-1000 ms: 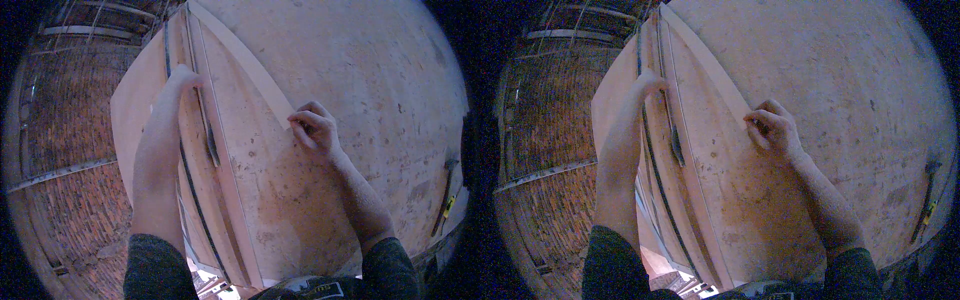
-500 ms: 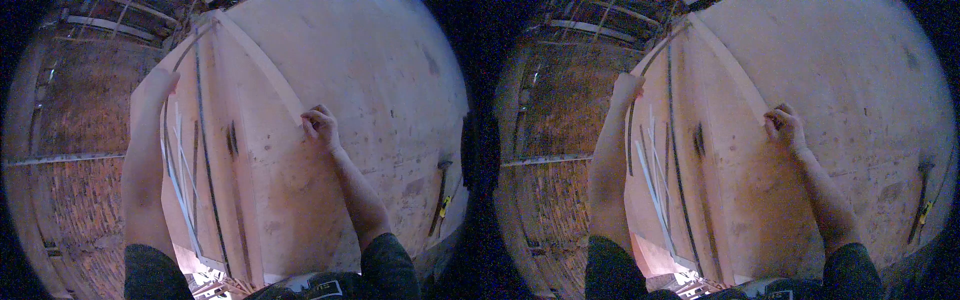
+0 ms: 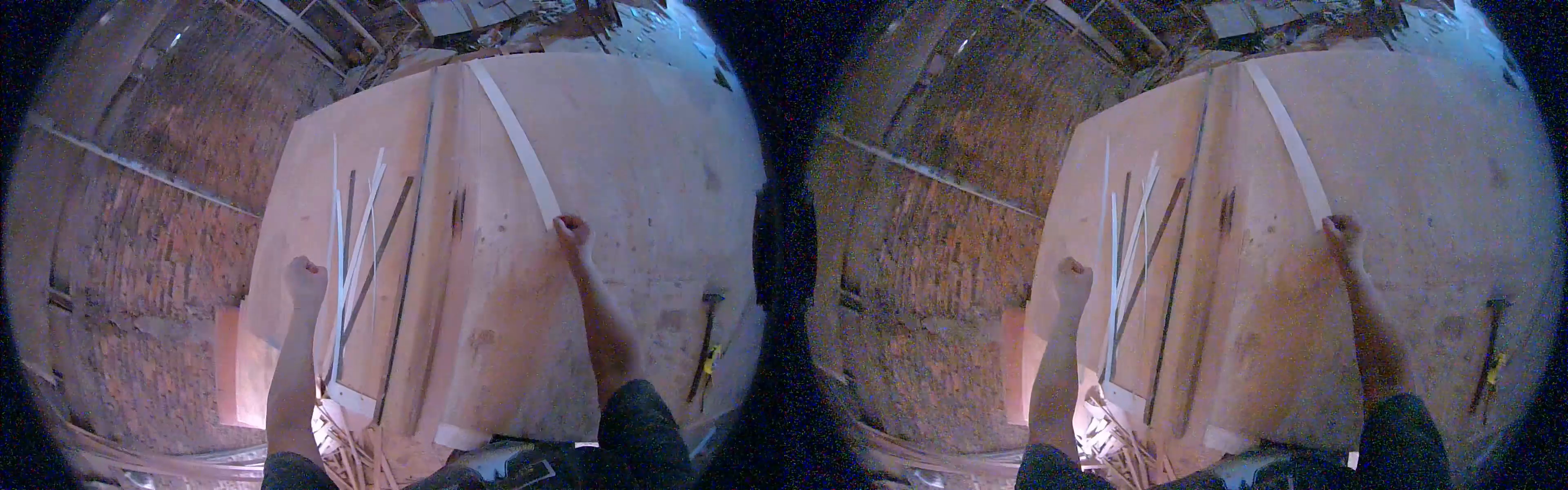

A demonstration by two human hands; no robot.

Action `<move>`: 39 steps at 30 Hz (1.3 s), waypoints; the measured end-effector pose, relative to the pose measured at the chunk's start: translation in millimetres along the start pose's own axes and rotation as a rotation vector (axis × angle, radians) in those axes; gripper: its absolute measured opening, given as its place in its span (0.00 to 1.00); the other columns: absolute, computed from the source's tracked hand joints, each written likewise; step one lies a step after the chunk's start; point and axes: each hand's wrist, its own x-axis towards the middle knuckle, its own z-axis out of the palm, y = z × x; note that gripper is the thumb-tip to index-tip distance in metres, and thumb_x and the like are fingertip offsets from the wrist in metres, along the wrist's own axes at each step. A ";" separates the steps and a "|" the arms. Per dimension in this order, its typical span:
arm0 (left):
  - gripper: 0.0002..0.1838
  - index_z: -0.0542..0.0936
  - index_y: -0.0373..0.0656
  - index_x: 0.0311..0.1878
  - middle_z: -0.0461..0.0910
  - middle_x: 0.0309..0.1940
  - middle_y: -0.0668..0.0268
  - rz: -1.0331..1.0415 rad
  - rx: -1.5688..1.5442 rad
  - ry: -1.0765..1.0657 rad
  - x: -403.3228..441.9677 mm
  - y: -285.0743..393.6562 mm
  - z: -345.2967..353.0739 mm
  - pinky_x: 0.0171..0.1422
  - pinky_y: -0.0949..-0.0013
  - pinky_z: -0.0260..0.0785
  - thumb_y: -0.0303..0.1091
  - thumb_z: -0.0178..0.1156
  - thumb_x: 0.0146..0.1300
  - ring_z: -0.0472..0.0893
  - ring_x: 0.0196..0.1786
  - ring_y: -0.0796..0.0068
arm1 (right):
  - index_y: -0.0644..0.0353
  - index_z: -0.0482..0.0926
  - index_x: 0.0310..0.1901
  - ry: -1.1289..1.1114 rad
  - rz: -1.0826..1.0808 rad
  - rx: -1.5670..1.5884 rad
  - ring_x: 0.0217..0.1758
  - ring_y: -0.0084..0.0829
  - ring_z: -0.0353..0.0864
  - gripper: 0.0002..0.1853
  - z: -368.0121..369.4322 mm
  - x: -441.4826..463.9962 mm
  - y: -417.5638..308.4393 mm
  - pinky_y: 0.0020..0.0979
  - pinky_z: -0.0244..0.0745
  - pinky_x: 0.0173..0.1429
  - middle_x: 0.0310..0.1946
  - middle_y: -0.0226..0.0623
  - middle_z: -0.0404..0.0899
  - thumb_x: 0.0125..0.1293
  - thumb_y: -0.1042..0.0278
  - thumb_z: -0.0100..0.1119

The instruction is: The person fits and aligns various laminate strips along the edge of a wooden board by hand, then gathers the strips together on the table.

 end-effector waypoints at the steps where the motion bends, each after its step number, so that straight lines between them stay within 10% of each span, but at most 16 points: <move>1: 0.10 0.70 0.39 0.19 0.72 0.21 0.55 0.035 0.036 -0.003 -11.9 -23.2 8.1 0.32 0.58 0.68 0.27 0.64 0.43 0.76 0.26 0.57 | 0.61 0.85 0.33 -0.004 0.051 0.034 0.24 0.20 0.74 0.05 -6.2 -21.1 -4.7 0.24 0.68 0.30 0.23 0.25 0.76 0.59 0.69 0.67; 5: 0.09 0.72 0.39 0.23 0.74 0.25 0.55 0.055 -0.053 0.148 -65.4 -34.9 -5.8 0.36 0.59 0.69 0.26 0.64 0.47 0.77 0.31 0.57 | 0.60 0.82 0.42 -0.147 0.201 0.154 0.26 0.21 0.76 0.11 -42.5 -113.3 -9.4 0.24 0.71 0.31 0.26 0.28 0.79 0.59 0.66 0.69; 11: 0.09 0.74 0.37 0.27 0.74 0.26 0.58 -0.438 -0.282 0.235 -186.3 -44.6 -56.5 0.37 0.62 0.68 0.28 0.66 0.52 0.75 0.29 0.61 | 0.61 0.71 0.55 -0.279 0.516 0.515 0.39 0.31 0.82 0.23 -81.8 -256.3 -35.4 0.32 0.79 0.42 0.43 0.39 0.80 0.61 0.68 0.68; 15: 0.12 0.79 0.38 0.32 0.79 0.27 0.65 -0.371 -0.541 -0.191 -295.9 23.3 -51.8 0.35 0.66 0.69 0.37 0.66 0.63 0.76 0.29 0.70 | 0.63 0.73 0.57 -0.593 0.858 0.623 0.43 0.34 0.83 0.21 -87.1 -307.8 -63.6 0.36 0.80 0.47 0.44 0.40 0.81 0.64 0.68 0.65; 19: 0.24 0.79 0.35 0.52 0.85 0.38 0.62 -0.928 -1.422 -1.096 -333.6 104.4 -40.3 0.45 0.68 0.75 0.49 0.60 0.70 0.83 0.38 0.71 | 0.64 0.76 0.54 -1.009 0.850 0.434 0.44 0.33 0.83 0.17 -63.4 -353.9 -90.6 0.36 0.80 0.49 0.45 0.39 0.81 0.66 0.66 0.63; 22: 0.26 0.76 0.33 0.55 0.85 0.42 0.61 -1.145 -1.684 -1.366 -337.0 124.3 -29.5 0.49 0.65 0.75 0.51 0.57 0.71 0.84 0.42 0.68 | 0.63 0.78 0.53 -1.262 0.821 0.312 0.43 0.30 0.82 0.18 -43.1 -384.7 -89.3 0.34 0.79 0.47 0.44 0.37 0.82 0.66 0.62 0.63; 28: 0.25 0.72 0.33 0.62 0.82 0.48 0.56 -0.603 -1.412 -1.372 -364.5 95.3 -35.8 0.51 0.63 0.77 0.38 0.60 0.68 0.84 0.44 0.67 | 0.58 0.81 0.51 -1.586 0.309 -0.142 0.36 0.26 0.81 0.17 -27.5 -386.4 -49.9 0.31 0.78 0.40 0.38 0.32 0.83 0.66 0.57 0.64; 35: 0.24 0.69 0.33 0.64 0.83 0.45 0.55 -0.823 -1.283 -1.340 -408.2 58.1 -124.7 0.50 0.63 0.78 0.26 0.61 0.65 0.84 0.44 0.67 | 0.54 0.60 0.71 -0.844 0.694 0.283 0.40 0.36 0.83 0.34 1.3 -313.3 -42.5 0.40 0.80 0.43 0.45 0.39 0.80 0.67 0.59 0.64; 39: 0.21 0.71 0.35 0.61 0.84 0.44 0.57 -0.760 -1.138 -1.343 -446.3 36.5 -153.3 0.50 0.64 0.78 0.27 0.61 0.65 0.84 0.44 0.68 | 0.50 0.57 0.71 -0.820 0.673 0.425 0.42 0.37 0.83 0.34 31.2 -312.3 -65.0 0.42 0.81 0.44 0.47 0.39 0.79 0.68 0.65 0.62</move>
